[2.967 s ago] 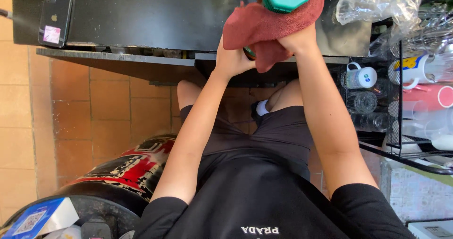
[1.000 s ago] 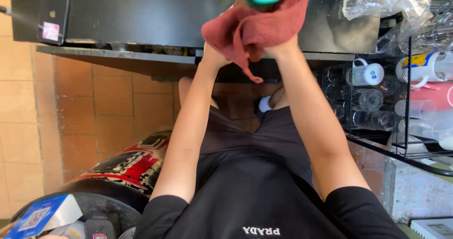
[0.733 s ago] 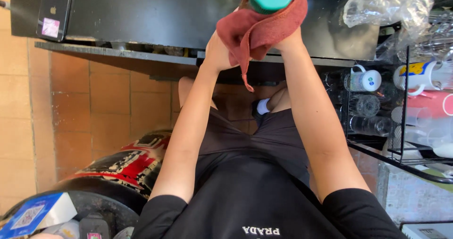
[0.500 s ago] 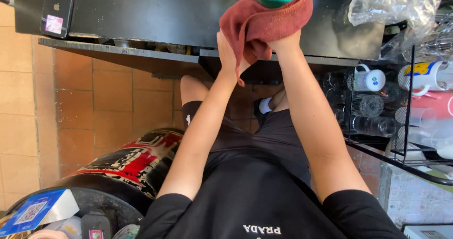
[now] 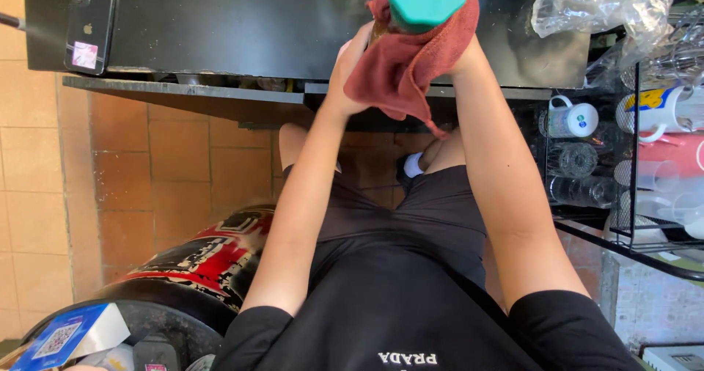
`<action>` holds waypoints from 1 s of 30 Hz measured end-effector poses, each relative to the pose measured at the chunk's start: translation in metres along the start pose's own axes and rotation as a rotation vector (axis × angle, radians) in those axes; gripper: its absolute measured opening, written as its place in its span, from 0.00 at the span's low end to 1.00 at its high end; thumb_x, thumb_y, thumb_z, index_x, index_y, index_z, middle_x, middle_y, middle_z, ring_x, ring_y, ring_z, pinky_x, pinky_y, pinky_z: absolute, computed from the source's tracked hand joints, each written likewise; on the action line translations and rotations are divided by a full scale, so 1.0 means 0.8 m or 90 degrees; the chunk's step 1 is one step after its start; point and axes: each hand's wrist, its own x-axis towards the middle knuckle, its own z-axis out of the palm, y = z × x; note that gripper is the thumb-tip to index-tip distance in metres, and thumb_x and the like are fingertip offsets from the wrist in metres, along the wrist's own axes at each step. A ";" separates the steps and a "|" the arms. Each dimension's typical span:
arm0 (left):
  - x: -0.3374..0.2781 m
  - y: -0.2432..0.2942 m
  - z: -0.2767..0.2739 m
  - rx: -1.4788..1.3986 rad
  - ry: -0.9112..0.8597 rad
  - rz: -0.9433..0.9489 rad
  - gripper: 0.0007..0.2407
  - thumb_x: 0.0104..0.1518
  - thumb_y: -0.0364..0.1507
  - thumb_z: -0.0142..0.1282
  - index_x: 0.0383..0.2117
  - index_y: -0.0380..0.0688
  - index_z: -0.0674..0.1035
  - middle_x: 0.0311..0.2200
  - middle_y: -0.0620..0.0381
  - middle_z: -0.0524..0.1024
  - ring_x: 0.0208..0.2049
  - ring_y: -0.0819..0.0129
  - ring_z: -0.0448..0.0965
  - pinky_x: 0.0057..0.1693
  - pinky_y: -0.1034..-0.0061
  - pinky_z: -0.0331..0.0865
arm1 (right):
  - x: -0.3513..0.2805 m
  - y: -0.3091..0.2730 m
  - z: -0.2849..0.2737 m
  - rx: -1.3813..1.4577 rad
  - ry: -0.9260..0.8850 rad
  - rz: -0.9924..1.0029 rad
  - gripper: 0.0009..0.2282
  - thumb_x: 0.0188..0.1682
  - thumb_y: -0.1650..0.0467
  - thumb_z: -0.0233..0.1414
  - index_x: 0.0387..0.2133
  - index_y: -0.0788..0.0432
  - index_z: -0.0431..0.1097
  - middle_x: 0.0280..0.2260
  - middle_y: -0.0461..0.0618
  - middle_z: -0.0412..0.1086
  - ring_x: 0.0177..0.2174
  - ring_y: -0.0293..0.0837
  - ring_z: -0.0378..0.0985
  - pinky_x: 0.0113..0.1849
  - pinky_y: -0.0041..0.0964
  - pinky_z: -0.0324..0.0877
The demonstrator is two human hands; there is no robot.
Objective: Wiping down liquid syrup and flavor bottles with a cloth in a coffee shop.
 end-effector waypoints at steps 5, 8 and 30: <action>-0.002 0.015 0.072 0.445 0.459 0.251 0.29 0.42 0.40 0.70 0.50 0.41 0.73 0.50 0.44 0.73 0.50 0.47 0.73 0.57 0.63 0.68 | -0.002 0.010 0.026 -0.216 0.208 0.015 0.09 0.52 0.73 0.64 0.42 0.61 0.73 0.42 0.45 0.74 0.43 0.39 0.75 0.48 0.37 0.74; -0.003 -0.044 0.056 0.245 0.379 0.212 0.25 0.49 0.36 0.72 0.52 0.46 0.75 0.52 0.50 0.75 0.54 0.53 0.78 0.61 0.65 0.72 | -0.028 0.069 0.016 -0.244 0.256 -0.041 0.18 0.50 0.72 0.65 0.50 0.64 0.67 0.49 0.49 0.69 0.47 0.42 0.72 0.49 0.37 0.70; 0.005 -0.032 0.050 0.479 0.359 0.154 0.26 0.57 0.39 0.65 0.60 0.46 0.69 0.60 0.51 0.71 0.61 0.50 0.71 0.67 0.61 0.65 | -0.037 0.079 0.022 0.286 0.213 0.018 0.15 0.52 0.72 0.63 0.50 0.62 0.70 0.47 0.50 0.72 0.47 0.46 0.75 0.55 0.41 0.73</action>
